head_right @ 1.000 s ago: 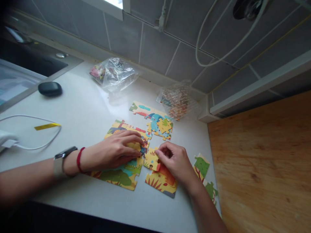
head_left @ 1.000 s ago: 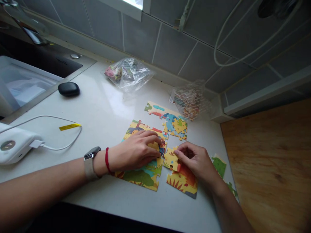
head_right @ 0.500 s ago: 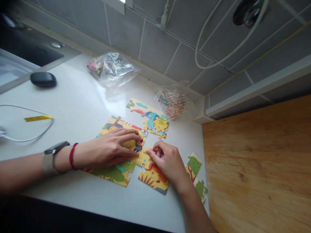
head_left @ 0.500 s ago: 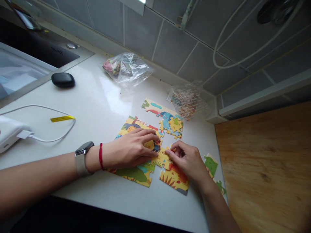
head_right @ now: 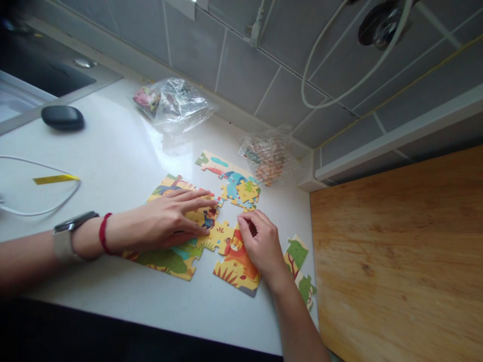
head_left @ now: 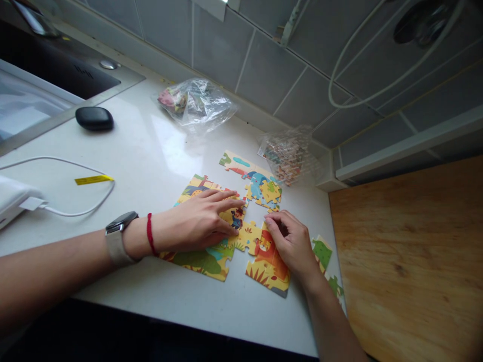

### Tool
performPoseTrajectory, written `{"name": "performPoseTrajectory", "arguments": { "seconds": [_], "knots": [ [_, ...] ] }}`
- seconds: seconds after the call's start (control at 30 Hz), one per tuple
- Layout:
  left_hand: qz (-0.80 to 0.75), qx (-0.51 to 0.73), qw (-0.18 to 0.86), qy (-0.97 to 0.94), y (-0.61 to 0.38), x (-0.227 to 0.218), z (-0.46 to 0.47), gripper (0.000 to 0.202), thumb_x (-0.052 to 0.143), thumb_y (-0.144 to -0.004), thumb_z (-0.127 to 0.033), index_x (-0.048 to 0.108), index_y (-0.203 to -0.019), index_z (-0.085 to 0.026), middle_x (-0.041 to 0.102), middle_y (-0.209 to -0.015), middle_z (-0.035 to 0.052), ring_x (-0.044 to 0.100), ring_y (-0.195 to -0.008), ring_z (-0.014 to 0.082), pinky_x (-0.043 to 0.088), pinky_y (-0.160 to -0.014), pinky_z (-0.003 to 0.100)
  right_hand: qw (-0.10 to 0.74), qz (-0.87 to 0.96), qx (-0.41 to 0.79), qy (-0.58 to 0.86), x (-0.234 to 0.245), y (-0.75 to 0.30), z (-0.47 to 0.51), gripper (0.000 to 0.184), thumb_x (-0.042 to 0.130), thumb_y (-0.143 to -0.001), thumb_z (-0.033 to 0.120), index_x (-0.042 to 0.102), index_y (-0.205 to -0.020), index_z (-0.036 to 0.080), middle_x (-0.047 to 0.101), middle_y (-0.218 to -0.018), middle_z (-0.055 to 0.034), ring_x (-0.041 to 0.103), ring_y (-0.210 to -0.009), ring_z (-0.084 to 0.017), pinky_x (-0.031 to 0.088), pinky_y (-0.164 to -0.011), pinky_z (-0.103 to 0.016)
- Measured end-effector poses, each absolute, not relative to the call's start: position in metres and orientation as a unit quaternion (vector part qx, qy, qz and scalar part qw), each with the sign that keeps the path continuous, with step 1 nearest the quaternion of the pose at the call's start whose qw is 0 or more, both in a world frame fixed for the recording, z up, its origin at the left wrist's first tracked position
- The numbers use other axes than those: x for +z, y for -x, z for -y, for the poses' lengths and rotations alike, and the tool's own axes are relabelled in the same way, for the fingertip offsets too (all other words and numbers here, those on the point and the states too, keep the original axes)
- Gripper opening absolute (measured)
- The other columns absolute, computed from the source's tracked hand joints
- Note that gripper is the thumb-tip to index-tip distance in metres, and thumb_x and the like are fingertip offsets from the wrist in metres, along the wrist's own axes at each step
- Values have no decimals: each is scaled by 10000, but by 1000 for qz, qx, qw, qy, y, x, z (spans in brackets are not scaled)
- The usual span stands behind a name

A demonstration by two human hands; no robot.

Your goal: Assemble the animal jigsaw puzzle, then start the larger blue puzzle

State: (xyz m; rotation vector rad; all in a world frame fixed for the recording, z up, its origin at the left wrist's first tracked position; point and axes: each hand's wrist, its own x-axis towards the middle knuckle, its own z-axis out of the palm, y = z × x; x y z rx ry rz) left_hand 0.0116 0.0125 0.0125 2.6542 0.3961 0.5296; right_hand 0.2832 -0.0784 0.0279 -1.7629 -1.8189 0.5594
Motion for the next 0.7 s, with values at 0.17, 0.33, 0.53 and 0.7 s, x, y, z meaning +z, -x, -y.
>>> {"name": "performPoseTrajectory", "arguments": {
  "seconds": [0.17, 0.33, 0.53, 0.7],
  "knots": [
    [-133, 190, 228, -946, -12, 15, -15, 150, 668, -989, -271, 798, -1063, -257, 626, -1454, 83, 531, -1401, 324, 418, -1195, 511, 312, 667, 199, 646, 19, -272, 81, 172, 572, -1024, 279, 737, -1040, 236, 732, -999, -47, 671, -938, -208, 513, -835, -324],
    [-105, 184, 229, -950, -13, 19, -10, 346, 737, -948, -313, 725, -1291, -270, 568, -1532, 107, 492, -1448, 367, 399, -1215, 533, 331, 662, 221, 635, 14, -271, 80, 220, 520, -1021, 225, 729, -1092, 229, 721, -970, -46, 675, -866, -192, 531, -818, -325],
    [-52, 174, 232, -956, -16, 10, 2, 418, 728, -959, -328, 700, -1376, -339, 511, -1611, 78, 458, -1490, 407, 363, -1238, 548, 318, 674, 242, 621, 17, -274, 77, 254, 481, -1029, 229, 723, -1108, 226, 716, -934, -49, 678, -826, -185, 535, -804, -319],
    [-66, 190, 242, -949, -15, 7, -1, 341, 687, -988, -330, 735, -1325, -352, 585, -1549, 47, 488, -1473, 379, 359, -1245, 527, 326, 662, 254, 625, 18, -274, 78, 250, 495, -1011, 230, 735, -1082, 223, 718, -891, -32, 676, -797, -178, 530, -770, -294]
  ]
}}
